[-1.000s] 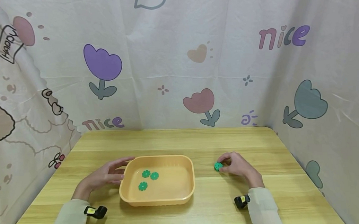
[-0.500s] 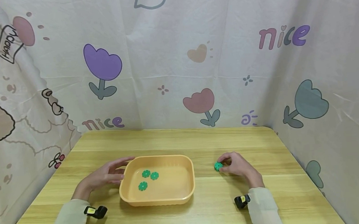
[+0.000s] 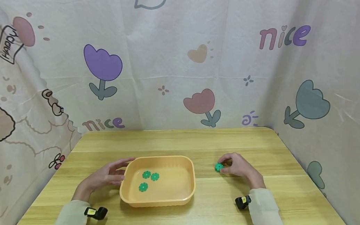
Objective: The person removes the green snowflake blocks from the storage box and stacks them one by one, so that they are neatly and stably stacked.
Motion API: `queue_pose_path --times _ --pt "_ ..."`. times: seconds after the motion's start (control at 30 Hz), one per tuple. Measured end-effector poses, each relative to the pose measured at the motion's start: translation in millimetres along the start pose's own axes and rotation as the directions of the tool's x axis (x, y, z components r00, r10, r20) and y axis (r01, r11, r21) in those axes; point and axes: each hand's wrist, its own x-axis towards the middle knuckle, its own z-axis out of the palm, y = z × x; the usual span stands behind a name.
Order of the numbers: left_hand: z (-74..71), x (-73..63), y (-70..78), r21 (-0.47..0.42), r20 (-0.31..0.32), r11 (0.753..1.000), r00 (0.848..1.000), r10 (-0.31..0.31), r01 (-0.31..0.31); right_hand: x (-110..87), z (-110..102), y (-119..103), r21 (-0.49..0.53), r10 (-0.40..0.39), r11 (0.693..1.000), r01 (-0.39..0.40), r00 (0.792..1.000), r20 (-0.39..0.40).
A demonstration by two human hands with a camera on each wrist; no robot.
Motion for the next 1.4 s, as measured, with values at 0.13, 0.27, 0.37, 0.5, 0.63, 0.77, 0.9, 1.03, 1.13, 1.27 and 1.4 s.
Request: queue_pose_path --times 0.13,0.27,0.37,0.5,0.63,0.77,0.9,1.03,1.13,1.27,1.4 --pt "0.2 0.2 0.1 0.006 -0.002 1.0 1.0 -0.003 0.003 -1.1 -1.1 -1.7 0.008 -0.002 1.0 0.002 1.0 0.0" --pt "0.0 0.4 0.0 0.004 -0.004 1.0 1.0 -0.01 0.01 -2.3 -2.7 -8.0 0.021 0.007 1.0 -0.007 1.0 -0.017" --pt "-0.5 0.3 -0.7 -0.002 -0.001 1.0 1.0 -0.009 0.009 -1.7 -3.5 -17.9 0.021 -0.006 1.0 0.007 0.999 -0.036" --pt "-1.2 0.0 -2.1 -0.011 0.003 1.0 1.0 -0.009 0.009 0.4 -2.7 -38.8 0.007 -0.075 0.997 0.075 0.995 -0.061" --pt "-1.4 -0.2 -2.5 -0.019 0.001 1.0 1.0 -0.012 0.012 3.8 1.8 -61.6 0.021 -0.152 0.988 0.154 0.985 -0.076" --pt "-1.3 -0.3 -2.0 -0.027 0.003 1.0 1.0 -0.011 0.011 11.6 11.6 -81.8 0.057 -0.214 0.974 0.217 0.975 -0.066" --pt "-1.1 -0.2 -1.9 -0.02 0.0 1.0 1.0 -0.013 0.013 20.2 22.4 -99.9 0.1 -0.272 0.955 0.278 0.96 -0.07" --pt "-0.8 0.7 -2.5 -0.009 -0.002 1.0 1.0 -0.013 0.013 26.2 30.8 -112.8 0.123 -0.308 0.94 0.317 0.947 -0.086" --pt "-0.9 1.1 -2.8 -0.008 0.001 1.0 1.0 -0.013 0.013 30.3 36.6 -119.6 0.128 -0.327 0.933 0.335 0.942 -0.079" --pt "-1.3 0.9 -2.4 -0.013 0.007 1.0 1.0 -0.009 0.009 35.5 45.6 -129.2 0.126 -0.341 0.93 0.345 0.939 -0.052" --pt "-1.5 0.6 -1.1 -0.013 0.011 1.0 1.0 -0.002 0.002 40.9 58.3 -138.3 0.133 -0.325 0.937 0.324 0.945 -0.011"
